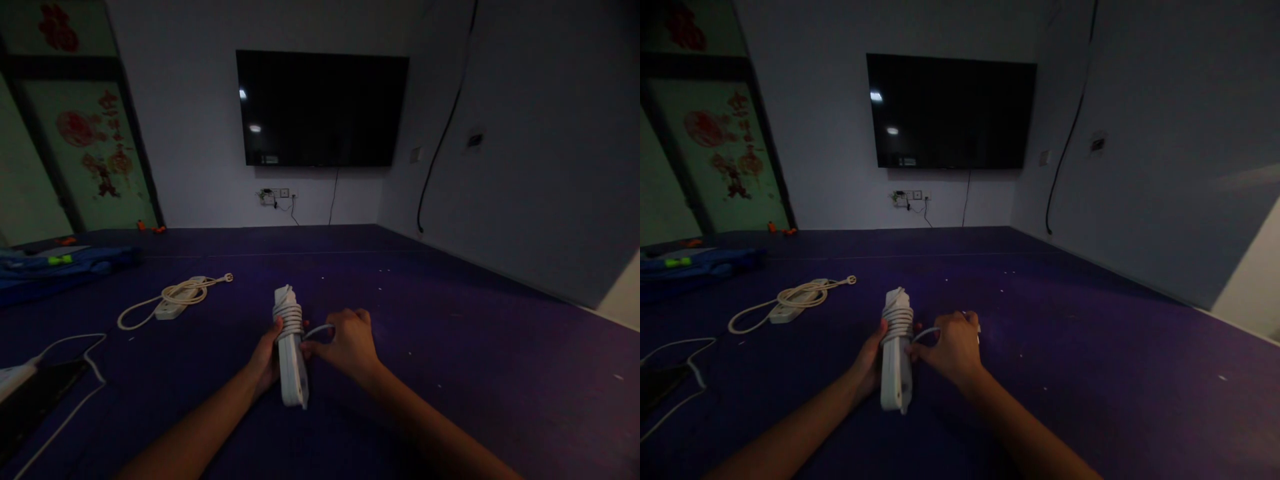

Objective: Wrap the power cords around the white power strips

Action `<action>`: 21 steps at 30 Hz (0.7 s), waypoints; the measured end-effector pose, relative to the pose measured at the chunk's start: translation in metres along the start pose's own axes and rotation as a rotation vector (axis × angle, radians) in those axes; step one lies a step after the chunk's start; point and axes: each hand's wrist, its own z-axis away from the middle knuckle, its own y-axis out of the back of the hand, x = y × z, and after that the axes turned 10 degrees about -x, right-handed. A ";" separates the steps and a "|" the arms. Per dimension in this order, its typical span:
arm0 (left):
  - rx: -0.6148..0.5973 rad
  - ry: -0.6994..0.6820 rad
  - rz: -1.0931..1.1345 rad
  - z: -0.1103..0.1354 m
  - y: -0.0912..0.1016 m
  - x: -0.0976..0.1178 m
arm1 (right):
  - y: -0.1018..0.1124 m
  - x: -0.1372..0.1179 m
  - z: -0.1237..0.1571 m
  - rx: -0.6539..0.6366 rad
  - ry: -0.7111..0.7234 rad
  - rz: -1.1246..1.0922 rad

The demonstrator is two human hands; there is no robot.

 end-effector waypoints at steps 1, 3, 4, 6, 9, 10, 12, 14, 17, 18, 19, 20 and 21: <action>0.004 0.006 0.000 0.000 0.000 -0.001 | 0.001 0.001 -0.001 0.046 0.003 0.025; 0.014 -0.008 -0.007 0.001 0.000 -0.002 | 0.002 0.003 -0.003 0.112 -0.002 0.051; 0.021 -0.018 -0.014 0.001 0.000 -0.003 | 0.002 0.004 -0.004 0.131 -0.013 0.052; 0.044 -0.019 -0.025 0.000 -0.001 -0.002 | 0.001 0.007 -0.005 0.150 -0.038 0.046; 0.089 -0.022 -0.007 -0.001 -0.003 0.001 | -0.002 0.013 -0.007 0.151 -0.046 0.054; 0.094 -0.028 0.010 -0.001 -0.003 0.001 | -0.004 0.016 -0.008 0.148 -0.043 0.061; 0.082 -0.039 0.047 -0.002 -0.004 0.002 | -0.008 0.023 -0.011 0.137 -0.035 0.074; 0.062 -0.047 0.076 -0.001 -0.004 0.002 | -0.013 0.030 -0.014 0.109 -0.023 0.070; 0.062 -0.070 0.099 -0.001 -0.005 0.002 | -0.022 0.042 -0.018 0.060 0.018 0.047; 0.068 -0.075 0.105 -0.001 -0.005 0.002 | -0.025 0.045 -0.020 0.045 0.036 0.037; 0.076 -0.076 0.112 -0.001 -0.005 0.002 | -0.027 0.049 -0.021 0.031 0.053 0.030; 0.083 -0.073 0.121 -0.001 -0.005 0.002 | -0.030 0.052 -0.022 0.016 0.066 0.025; 0.090 -0.067 0.131 -0.001 -0.006 0.002 | -0.033 0.055 -0.023 -0.002 0.073 0.021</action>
